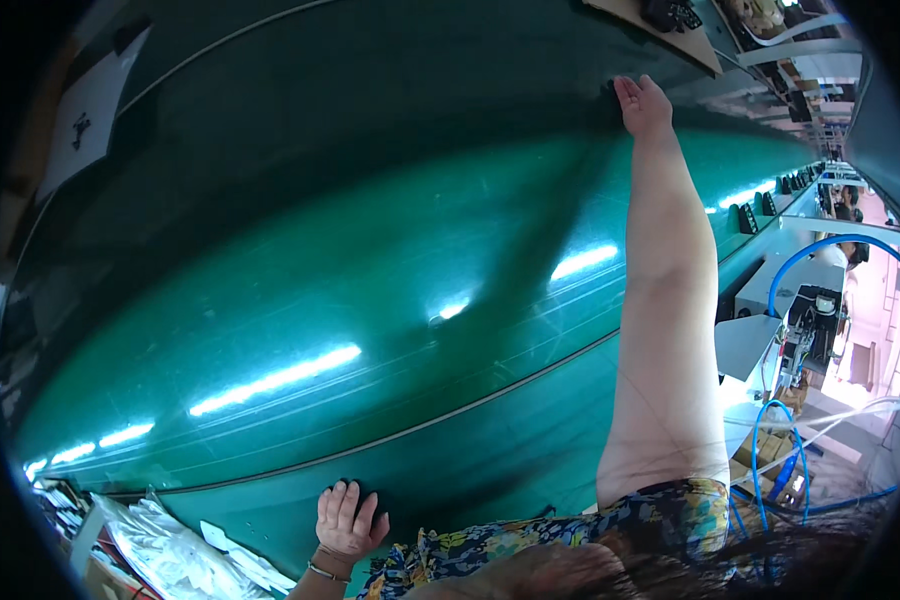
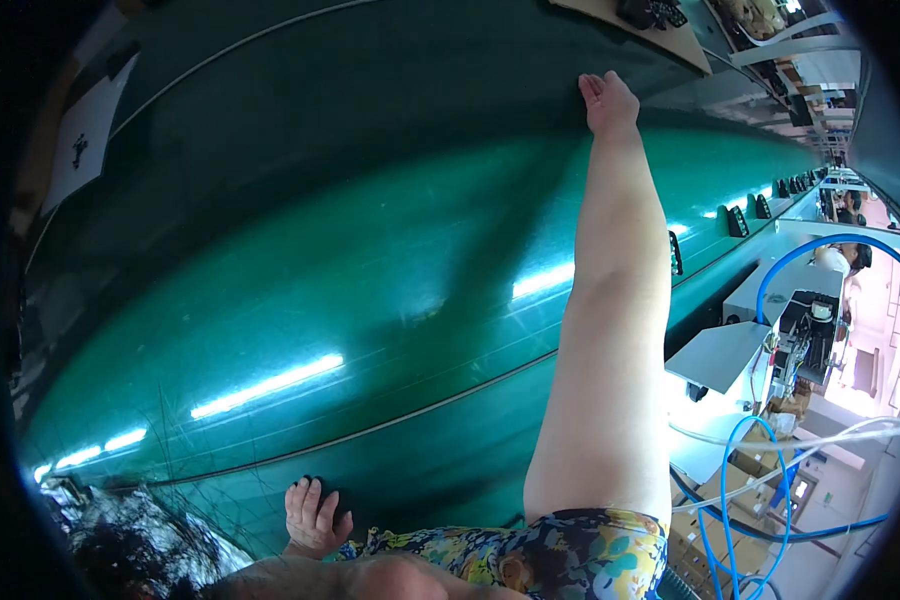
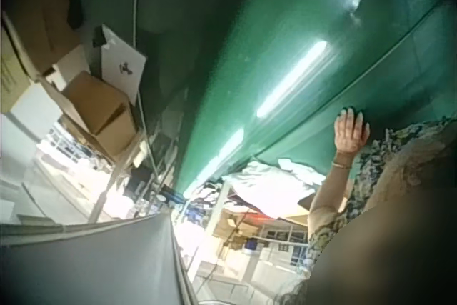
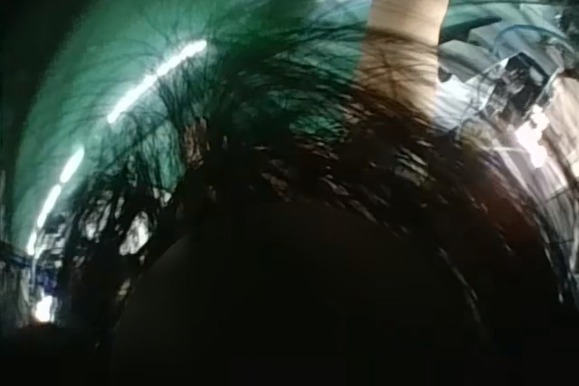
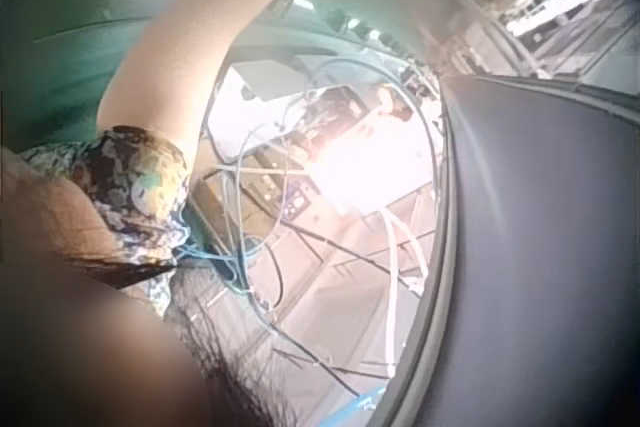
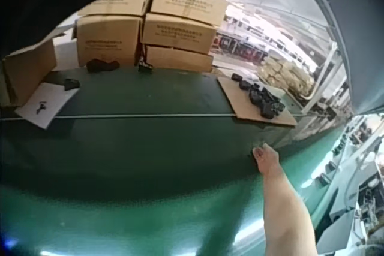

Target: The person assembles small electronic devices at a factory workstation. They pick up white plastic casings and black circuit board modules, insert small black components into the casings, and use a pneumatic screwdriver to fasten the parts together. The person places the finished units on a cardboard sheet on the table.

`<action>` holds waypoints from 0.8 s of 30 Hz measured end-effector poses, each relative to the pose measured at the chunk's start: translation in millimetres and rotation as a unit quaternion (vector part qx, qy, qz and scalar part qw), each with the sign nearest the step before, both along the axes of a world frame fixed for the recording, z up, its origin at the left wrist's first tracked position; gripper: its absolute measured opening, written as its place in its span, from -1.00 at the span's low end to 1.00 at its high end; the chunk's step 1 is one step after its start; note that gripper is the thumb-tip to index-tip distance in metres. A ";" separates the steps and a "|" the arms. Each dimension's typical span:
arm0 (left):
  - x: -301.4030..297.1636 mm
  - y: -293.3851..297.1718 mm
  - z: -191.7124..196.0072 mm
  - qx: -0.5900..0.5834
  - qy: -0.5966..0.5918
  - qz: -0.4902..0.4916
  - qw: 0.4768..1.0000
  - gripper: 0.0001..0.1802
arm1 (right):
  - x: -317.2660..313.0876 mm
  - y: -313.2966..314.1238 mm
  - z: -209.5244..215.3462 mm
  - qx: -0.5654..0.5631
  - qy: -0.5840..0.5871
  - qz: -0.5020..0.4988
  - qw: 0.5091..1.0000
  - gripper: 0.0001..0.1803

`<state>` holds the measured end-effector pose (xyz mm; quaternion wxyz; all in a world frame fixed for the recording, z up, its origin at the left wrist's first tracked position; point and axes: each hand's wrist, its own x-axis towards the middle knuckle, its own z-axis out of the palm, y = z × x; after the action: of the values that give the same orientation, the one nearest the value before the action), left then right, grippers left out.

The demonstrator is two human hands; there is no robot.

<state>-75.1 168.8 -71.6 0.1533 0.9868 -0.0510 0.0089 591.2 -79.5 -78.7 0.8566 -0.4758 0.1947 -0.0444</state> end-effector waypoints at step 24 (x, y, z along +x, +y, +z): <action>18.5 -9.5 12.1 -0.014 -0.035 -0.003 0.999 -0.65 | -202.4 -127.7 -20.4 -0.725 0.241 -0.049 0.643 -0.17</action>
<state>-56.6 159.3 -59.5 0.1653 0.9835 -0.0590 0.0439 388.9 -207.2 -99.0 0.1566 -0.9282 0.3232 -0.0969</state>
